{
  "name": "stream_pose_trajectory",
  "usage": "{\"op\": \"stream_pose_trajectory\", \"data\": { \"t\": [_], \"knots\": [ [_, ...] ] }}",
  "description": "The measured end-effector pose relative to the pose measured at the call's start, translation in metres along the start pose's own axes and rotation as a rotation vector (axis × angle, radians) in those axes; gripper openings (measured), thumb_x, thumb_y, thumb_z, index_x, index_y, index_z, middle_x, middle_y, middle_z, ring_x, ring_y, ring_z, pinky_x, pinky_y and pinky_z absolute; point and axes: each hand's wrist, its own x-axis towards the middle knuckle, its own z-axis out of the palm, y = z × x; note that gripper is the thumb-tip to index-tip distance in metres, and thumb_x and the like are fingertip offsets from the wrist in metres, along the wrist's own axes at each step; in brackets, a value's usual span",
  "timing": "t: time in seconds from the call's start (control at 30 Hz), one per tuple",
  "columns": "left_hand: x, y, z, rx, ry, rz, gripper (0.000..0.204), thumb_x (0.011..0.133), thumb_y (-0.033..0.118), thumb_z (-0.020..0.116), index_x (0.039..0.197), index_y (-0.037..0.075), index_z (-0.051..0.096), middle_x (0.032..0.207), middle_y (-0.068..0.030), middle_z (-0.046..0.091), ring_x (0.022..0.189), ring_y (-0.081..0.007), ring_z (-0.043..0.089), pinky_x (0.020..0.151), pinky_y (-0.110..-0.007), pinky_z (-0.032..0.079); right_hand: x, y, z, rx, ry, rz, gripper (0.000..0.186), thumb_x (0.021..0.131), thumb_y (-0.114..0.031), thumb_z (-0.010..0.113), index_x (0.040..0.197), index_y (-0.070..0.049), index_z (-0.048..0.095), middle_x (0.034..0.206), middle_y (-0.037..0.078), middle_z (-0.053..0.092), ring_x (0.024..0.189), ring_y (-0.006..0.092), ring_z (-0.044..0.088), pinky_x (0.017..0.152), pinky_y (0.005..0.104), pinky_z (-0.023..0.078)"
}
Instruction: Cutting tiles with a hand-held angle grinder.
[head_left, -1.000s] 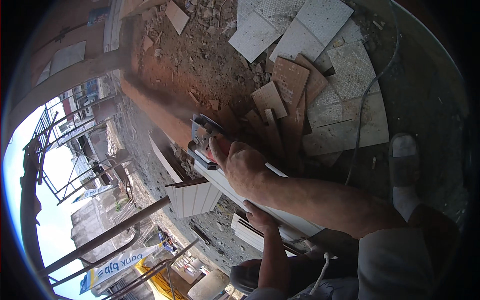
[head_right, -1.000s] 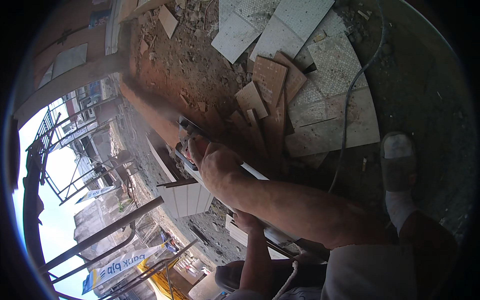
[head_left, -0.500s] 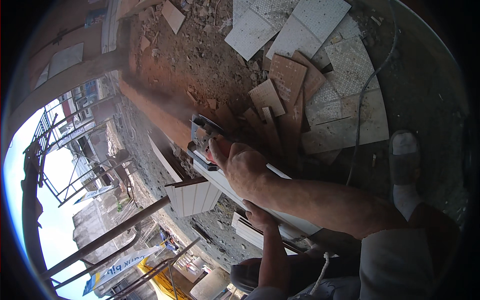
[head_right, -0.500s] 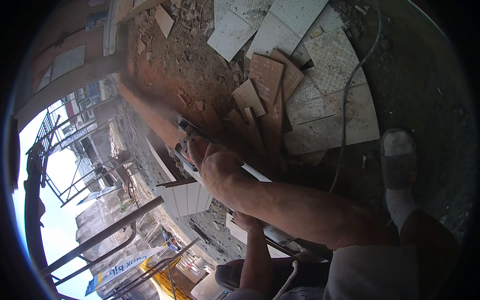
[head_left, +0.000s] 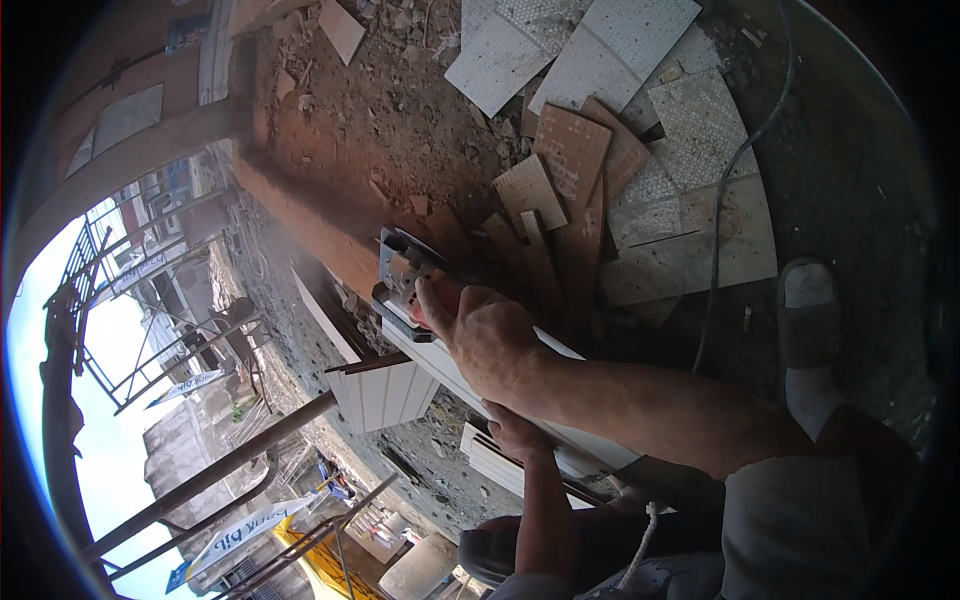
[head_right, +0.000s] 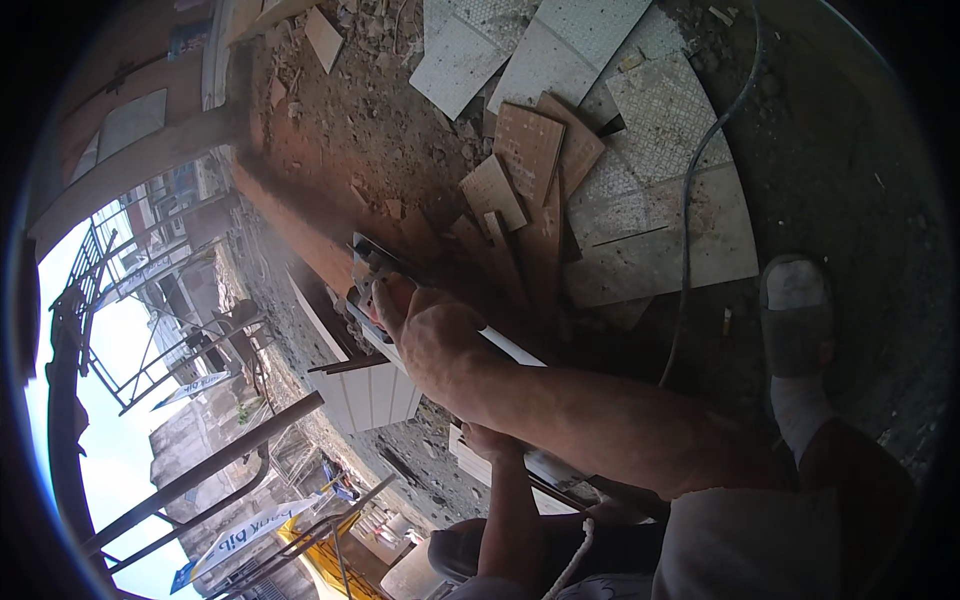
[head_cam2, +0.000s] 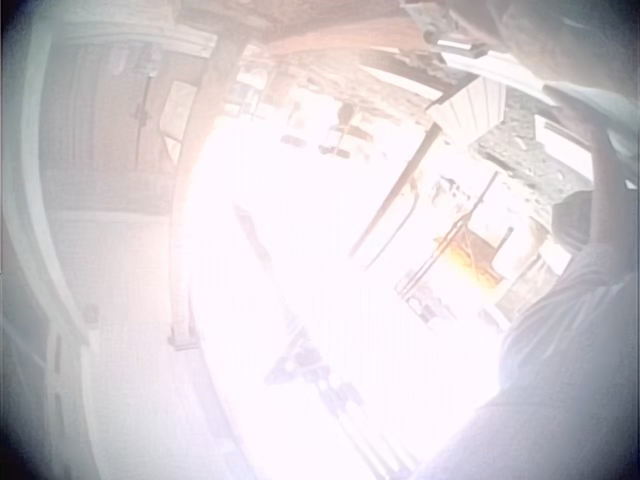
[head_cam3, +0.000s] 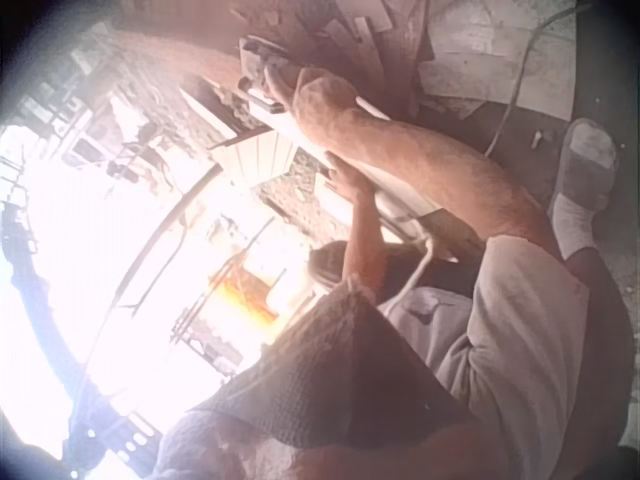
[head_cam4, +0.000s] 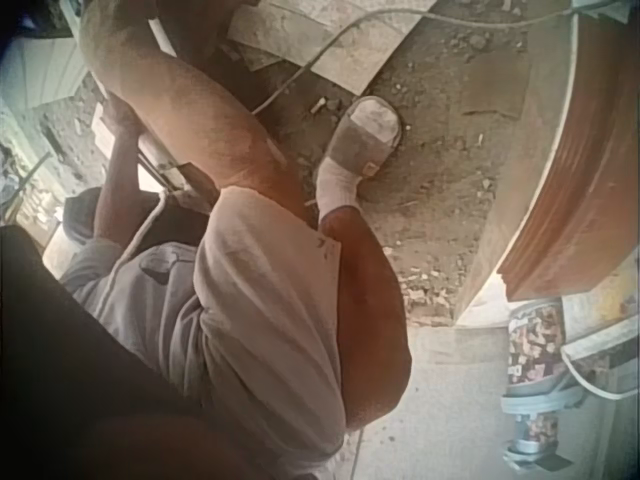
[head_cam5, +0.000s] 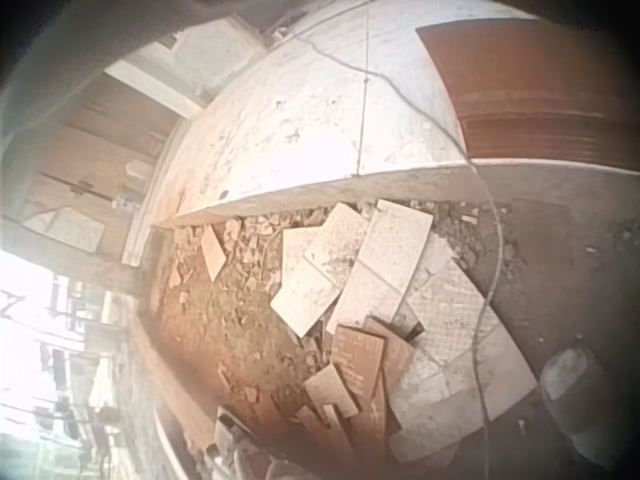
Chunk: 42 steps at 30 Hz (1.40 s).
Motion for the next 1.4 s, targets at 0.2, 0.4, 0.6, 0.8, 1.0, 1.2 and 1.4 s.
{"op": "stream_pose_trajectory", "data": {
  "t": [0.2, 0.4, 0.6, 0.8, 1.0, 1.2, 1.4],
  "knots": [
    [-0.014, 0.037, -0.005, -0.071, -0.017, -0.173, 0.091, 0.089, 0.072, 0.040, 0.104, -0.016, 0.058, 0.104, -0.0310, 0.064, 0.095, -0.0405, 0.064, 0.086, -0.046, 0.050, -0.005, 0.017, -0.003, 0.275, -0.090, -0.041, 0.096, 0.078, -0.028, 0.069, 0.154, -0.007, 0.014, 0.112, 0.032, 0.053, 0.085, 0.0325, 0.066, 0.066, 0.0348, 0.056],
    [-0.004, 0.034, -0.013, -0.214, 0.016, -0.257, 0.091, 0.089, 0.074, 0.037, 0.112, -0.010, 0.064, 0.105, -0.0247, 0.068, 0.096, -0.0342, 0.066, 0.082, -0.045, 0.050, -0.003, 0.014, 0.009, 0.584, 0.050, -0.033, 0.094, 0.075, -0.017, 0.070, 0.151, -0.005, 0.016, 0.117, 0.028, 0.055, 0.096, 0.0333, 0.065, 0.076, 0.0392, 0.055],
    [-0.007, 0.033, -0.007, -0.261, -0.008, -0.246, 0.088, 0.091, 0.069, 0.039, 0.106, -0.016, 0.057, 0.105, -0.0323, 0.063, 0.095, -0.0401, 0.065, 0.084, -0.044, 0.052, -0.006, 0.019, 0.003, 0.697, -0.024, 0.061, 0.092, 0.071, -0.018, 0.077, 0.143, 0.000, 0.023, 0.110, 0.028, 0.055, 0.091, 0.0397, 0.065, 0.079, 0.0446, 0.056],
    [-0.008, 0.030, -0.003, -0.355, -0.017, -0.220, 0.083, 0.093, 0.066, 0.040, 0.108, -0.014, 0.057, 0.103, -0.0295, 0.064, 0.094, -0.0374, 0.064, 0.083, -0.043, 0.051, -0.003, 0.028, 0.004, 0.765, -0.155, 0.200, 0.063, 0.069, -0.022, 0.074, 0.115, 0.003, 0.040, 0.101, 0.029, 0.060, 0.088, 0.0418, 0.067, 0.081, 0.0457, 0.055],
    [-0.006, 0.029, -0.005, -0.353, -0.014, -0.258, 0.082, 0.093, 0.066, 0.040, 0.107, -0.013, 0.058, 0.103, -0.0288, 0.064, 0.093, -0.0369, 0.064, 0.084, -0.043, 0.051, -0.005, 0.029, 0.006, 0.862, -0.225, 0.211, 0.061, 0.067, -0.024, 0.072, 0.112, 0.005, 0.043, 0.090, 0.029, 0.065, 0.086, 0.0413, 0.069, 0.081, 0.0449, 0.056],
    [-0.014, 0.041, -0.007, -0.294, 0.000, -0.263, 0.084, 0.092, 0.068, 0.041, 0.107, -0.014, 0.058, 0.105, -0.0296, 0.063, 0.094, -0.0374, 0.064, 0.085, -0.043, 0.051, -0.013, 0.030, 0.012, 0.914, -0.233, 0.278, 0.062, 0.067, -0.025, 0.072, 0.112, 0.008, 0.044, 0.089, 0.029, 0.066, 0.085, 0.0406, 0.069, 0.081, 0.0432, 0.056],
    [-0.010, 0.035, -0.006, -0.322, -0.008, -0.262, 0.085, 0.092, 0.067, 0.040, 0.108, -0.014, 0.057, 0.106, -0.0297, 0.063, 0.095, -0.0374, 0.064, 0.085, -0.043, 0.051, -0.004, 0.030, 0.014, 0.897, -0.233, 0.241, 0.063, 0.065, -0.024, 0.071, 0.112, 0.008, 0.045, 0.089, 0.030, 0.066, 0.086, 0.0404, 0.069, 0.082, 0.0424, 0.056]
  ]
}}
